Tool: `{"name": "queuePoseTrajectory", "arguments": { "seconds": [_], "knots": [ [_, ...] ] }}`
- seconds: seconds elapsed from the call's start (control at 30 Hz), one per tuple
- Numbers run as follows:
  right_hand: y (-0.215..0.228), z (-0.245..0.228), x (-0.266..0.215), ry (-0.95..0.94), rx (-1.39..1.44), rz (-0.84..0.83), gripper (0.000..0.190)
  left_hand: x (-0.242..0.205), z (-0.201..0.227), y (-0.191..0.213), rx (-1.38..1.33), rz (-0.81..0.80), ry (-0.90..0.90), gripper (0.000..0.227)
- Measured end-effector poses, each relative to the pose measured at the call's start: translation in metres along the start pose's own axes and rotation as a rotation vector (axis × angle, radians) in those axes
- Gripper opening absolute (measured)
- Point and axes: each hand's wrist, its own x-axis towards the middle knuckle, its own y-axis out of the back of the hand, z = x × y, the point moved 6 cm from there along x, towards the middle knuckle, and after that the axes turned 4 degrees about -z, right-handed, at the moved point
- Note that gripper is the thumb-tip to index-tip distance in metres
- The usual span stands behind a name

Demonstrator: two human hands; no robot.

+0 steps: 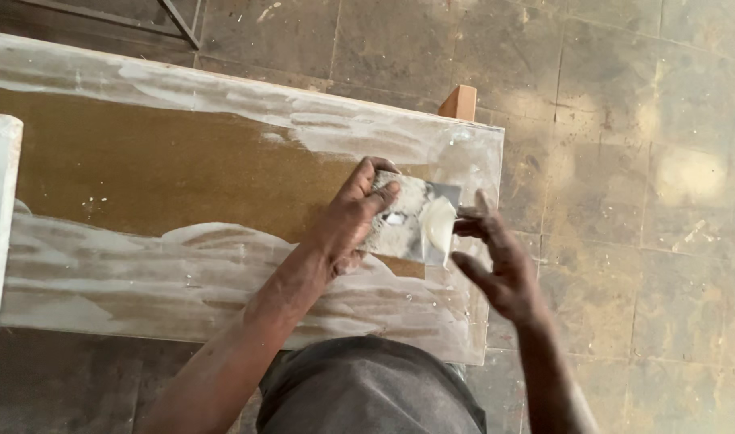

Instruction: The person applies white putty to a long wooden board using a metal putty knife, repeatedly scooping more material from a tray and spreading it across the surface.

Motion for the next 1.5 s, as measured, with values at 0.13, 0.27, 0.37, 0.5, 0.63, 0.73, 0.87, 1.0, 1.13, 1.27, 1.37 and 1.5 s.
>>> {"name": "queuePoseTrajectory", "arguments": {
  "seconds": [0.13,0.27,0.37,0.5,0.63,0.73,0.87,1.0,1.13,1.27,1.37,1.5],
  "knots": [
    [-0.027,-0.013,-0.001,0.183,-0.448,0.089,0.107,0.005,-0.007,-0.01,0.069,-0.078,-0.044,0.018],
    [-0.017,0.002,-0.006,-0.023,-0.535,0.101,0.088,0.004,-0.003,-0.001,-0.018,-0.064,-0.069,0.019],
    [-0.001,-0.003,-0.005,0.068,-0.719,0.115,0.071,0.005,-0.004,0.004,-0.047,-0.027,-0.043,0.02],
    [0.01,0.002,-0.002,-0.036,-0.27,0.17,0.065,0.007,-0.007,0.008,0.229,-0.023,-0.073,0.017],
    [-0.005,0.029,-0.007,-0.166,0.055,0.082,0.062,0.014,-0.011,0.009,0.252,-0.046,-0.137,0.016],
    [-0.01,0.047,-0.017,-0.239,0.309,0.072,0.05,0.015,-0.014,0.015,0.253,-0.007,-0.075,0.017],
    [-0.01,0.038,-0.014,-0.134,0.406,0.027,0.028,0.02,-0.009,0.026,0.117,0.147,-0.082,0.023],
    [0.011,0.038,0.015,-0.24,-0.26,-0.018,0.028,0.025,-0.001,0.04,-0.03,0.221,-0.234,0.03],
    [0.043,0.044,0.068,0.023,-0.759,0.258,0.029,0.036,-0.005,0.045,-0.025,0.176,-0.266,0.031],
    [0.041,0.052,0.097,0.022,-0.662,0.366,0.032,0.05,-0.005,0.059,0.076,0.133,-0.337,0.029],
    [0.037,0.048,0.109,-0.054,-0.761,0.327,0.041,0.06,-0.01,0.071,0.061,0.111,-0.327,0.027],
    [0.018,0.041,0.115,-0.093,-0.935,0.254,0.055,0.068,-0.014,0.081,-0.074,0.043,-0.29,0.022]
  ]
}}
